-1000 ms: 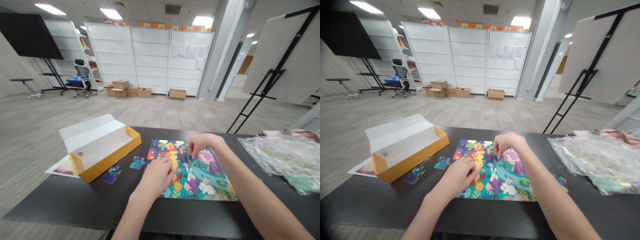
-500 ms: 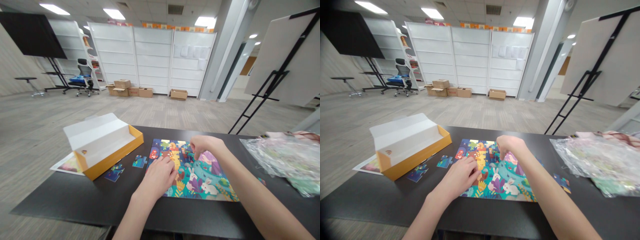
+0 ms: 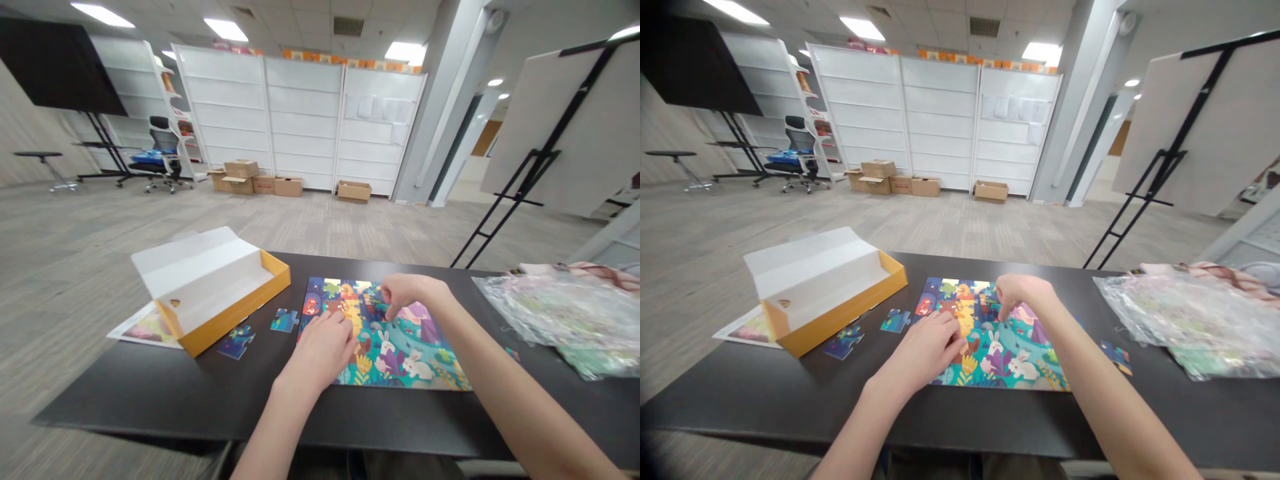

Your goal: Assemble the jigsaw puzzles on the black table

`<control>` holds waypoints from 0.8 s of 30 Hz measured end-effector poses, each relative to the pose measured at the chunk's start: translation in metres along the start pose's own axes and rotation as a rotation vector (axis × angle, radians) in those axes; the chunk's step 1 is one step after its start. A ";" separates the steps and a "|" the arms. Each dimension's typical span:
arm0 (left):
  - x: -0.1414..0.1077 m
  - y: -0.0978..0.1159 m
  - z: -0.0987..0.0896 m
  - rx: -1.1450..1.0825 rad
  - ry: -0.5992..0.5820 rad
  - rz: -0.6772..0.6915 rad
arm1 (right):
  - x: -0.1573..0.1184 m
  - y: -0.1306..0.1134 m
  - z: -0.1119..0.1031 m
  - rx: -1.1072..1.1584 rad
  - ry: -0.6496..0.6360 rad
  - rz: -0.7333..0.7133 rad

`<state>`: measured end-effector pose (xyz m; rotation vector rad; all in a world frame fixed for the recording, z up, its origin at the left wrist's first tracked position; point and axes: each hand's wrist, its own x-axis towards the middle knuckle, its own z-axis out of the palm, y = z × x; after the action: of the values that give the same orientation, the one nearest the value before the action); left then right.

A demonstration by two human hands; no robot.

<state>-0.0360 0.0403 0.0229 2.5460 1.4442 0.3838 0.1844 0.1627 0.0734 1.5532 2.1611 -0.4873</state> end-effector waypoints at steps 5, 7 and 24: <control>-0.007 0.002 -0.007 -0.052 -0.014 -0.013 | -0.048 0.056 0.007 0.198 0.121 0.008; -0.011 0.002 -0.009 -0.074 -0.023 -0.009 | -0.074 0.084 0.013 0.169 0.138 0.126; -0.019 0.001 -0.010 -0.077 -0.019 0.042 | -0.136 0.149 0.108 0.167 0.303 0.319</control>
<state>-0.0473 0.0237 0.0301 2.5159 1.3440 0.4120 0.3789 0.0440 0.0502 2.1377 2.0634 -0.3515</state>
